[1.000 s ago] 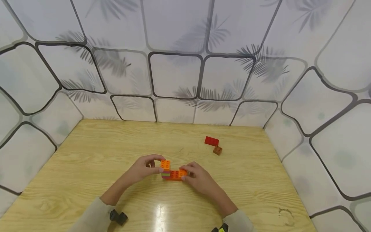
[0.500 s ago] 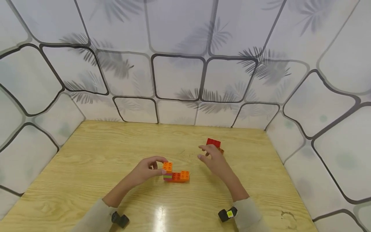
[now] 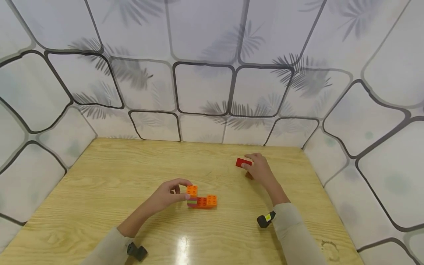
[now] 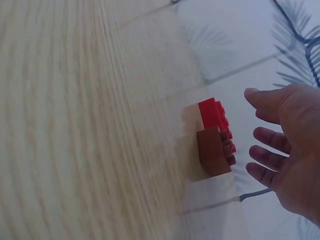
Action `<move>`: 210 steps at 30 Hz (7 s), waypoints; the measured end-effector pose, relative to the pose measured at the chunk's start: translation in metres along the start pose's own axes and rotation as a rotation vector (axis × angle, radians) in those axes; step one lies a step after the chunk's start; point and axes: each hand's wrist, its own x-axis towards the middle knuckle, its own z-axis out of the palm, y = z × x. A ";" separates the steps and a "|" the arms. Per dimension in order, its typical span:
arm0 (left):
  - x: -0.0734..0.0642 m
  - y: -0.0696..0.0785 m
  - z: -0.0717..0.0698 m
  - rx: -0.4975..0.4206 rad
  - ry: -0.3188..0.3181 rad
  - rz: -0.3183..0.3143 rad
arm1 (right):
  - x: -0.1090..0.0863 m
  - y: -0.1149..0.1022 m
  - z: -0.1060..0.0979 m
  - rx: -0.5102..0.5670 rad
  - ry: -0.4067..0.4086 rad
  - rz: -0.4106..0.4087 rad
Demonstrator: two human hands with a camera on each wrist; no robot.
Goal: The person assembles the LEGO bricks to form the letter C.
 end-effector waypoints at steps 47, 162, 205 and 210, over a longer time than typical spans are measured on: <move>-0.002 0.001 0.003 -0.009 0.009 -0.004 | 0.017 -0.010 0.013 0.060 -0.092 0.025; 0.007 0.021 0.011 0.059 0.068 0.105 | -0.077 -0.131 0.043 0.175 -0.088 -0.472; 0.003 0.024 0.018 0.073 0.140 0.028 | -0.048 0.005 -0.010 0.075 0.067 0.046; 0.003 0.024 0.018 0.073 0.139 0.033 | -0.046 0.015 -0.004 0.104 0.023 0.133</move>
